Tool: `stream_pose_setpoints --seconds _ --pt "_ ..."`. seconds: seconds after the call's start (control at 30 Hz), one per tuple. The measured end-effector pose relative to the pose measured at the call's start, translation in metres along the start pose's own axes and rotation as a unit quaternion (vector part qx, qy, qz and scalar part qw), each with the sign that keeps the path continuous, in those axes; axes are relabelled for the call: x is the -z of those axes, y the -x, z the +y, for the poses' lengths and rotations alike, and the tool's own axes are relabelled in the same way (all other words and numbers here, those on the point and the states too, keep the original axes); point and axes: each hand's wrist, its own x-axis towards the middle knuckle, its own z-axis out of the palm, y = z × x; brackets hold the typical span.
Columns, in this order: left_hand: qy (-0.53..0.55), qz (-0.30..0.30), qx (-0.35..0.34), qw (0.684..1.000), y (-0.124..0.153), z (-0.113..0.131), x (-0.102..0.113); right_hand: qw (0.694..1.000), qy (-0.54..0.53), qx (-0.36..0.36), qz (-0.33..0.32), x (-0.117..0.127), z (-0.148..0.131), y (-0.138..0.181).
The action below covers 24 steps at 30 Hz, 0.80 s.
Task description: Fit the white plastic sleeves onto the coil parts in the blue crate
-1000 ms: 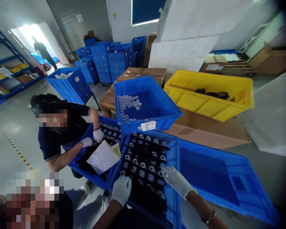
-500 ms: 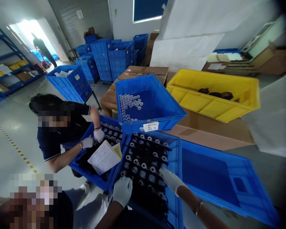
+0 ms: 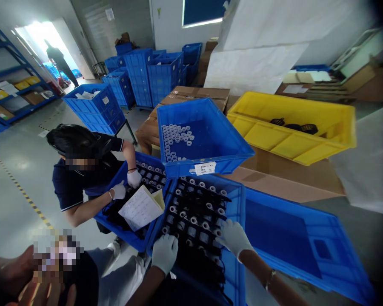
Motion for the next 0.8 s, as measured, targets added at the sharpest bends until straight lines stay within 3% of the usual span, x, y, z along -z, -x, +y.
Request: stream_pose_setpoints --seconds 0.23,0.47,0.6,0.8 --pt "0.024 -0.016 0.030 0.999 0.000 0.001 0.000 0.999 0.022 0.047 -0.010 0.013 -0.008 0.020" --pt "0.025 -0.027 0.016 0.999 0.000 0.000 0.000 1.000 0.010 0.012 0.021 0.026 -0.019 0.021" --pt "0.032 -0.026 0.010 0.999 0.000 0.000 0.002 1.000 -0.003 0.023 -0.019 0.028 -0.020 0.020" --pt "0.030 -0.028 0.028 0.999 0.000 0.001 0.004 0.999 0.025 0.018 0.028 0.018 -0.019 0.007"
